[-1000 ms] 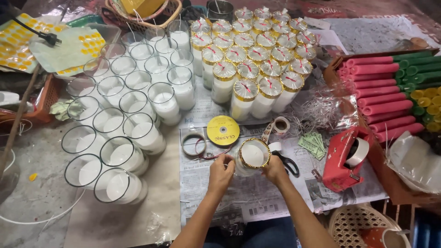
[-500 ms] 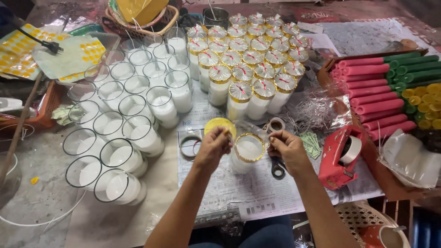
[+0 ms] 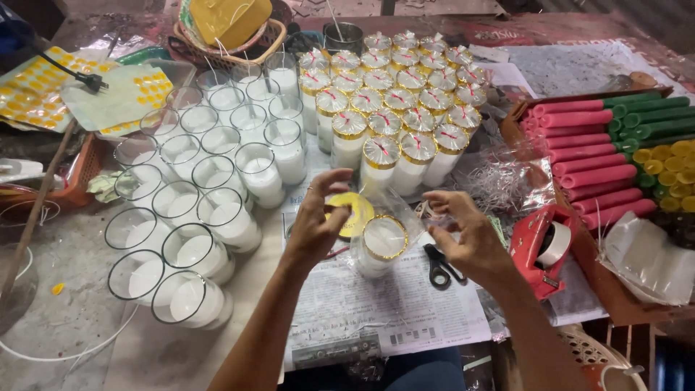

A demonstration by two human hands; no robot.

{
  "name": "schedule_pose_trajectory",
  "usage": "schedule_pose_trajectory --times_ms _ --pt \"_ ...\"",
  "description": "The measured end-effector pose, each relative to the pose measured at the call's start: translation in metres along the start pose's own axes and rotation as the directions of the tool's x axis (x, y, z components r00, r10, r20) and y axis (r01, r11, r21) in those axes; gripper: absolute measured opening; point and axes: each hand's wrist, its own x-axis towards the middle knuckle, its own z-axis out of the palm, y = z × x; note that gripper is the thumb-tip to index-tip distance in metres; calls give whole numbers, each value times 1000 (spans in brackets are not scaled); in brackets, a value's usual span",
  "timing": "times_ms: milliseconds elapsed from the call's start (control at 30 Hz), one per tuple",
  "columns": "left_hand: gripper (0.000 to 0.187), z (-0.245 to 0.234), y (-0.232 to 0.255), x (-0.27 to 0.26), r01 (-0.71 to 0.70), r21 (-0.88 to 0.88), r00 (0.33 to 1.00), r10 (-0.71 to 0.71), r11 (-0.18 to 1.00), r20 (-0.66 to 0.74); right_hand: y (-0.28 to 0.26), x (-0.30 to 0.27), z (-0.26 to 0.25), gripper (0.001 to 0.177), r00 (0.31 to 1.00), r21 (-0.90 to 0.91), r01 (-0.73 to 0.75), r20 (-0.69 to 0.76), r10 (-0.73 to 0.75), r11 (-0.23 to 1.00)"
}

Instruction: Applying labels and decorative gold bands to glass candle containers

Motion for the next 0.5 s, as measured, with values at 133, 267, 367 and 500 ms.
schedule_pose_trajectory --times_ms 133,267,367,500 --pt "72 -1 64 9 -109 440 963 -15 891 268 -44 22 -6 67 931 -399 324 293 -216 858" --pt "30 4 10 31 -243 776 860 -241 582 450 32 56 25 40 880 -755 379 473 45 535" --pt "11 -2 -6 40 -371 798 876 -105 475 470 54 60 20 11 885 -805 462 445 -135 373" --pt "19 -9 3 40 -403 815 887 -40 415 459 42 54 -6 14 895 -745 423 431 -112 516"
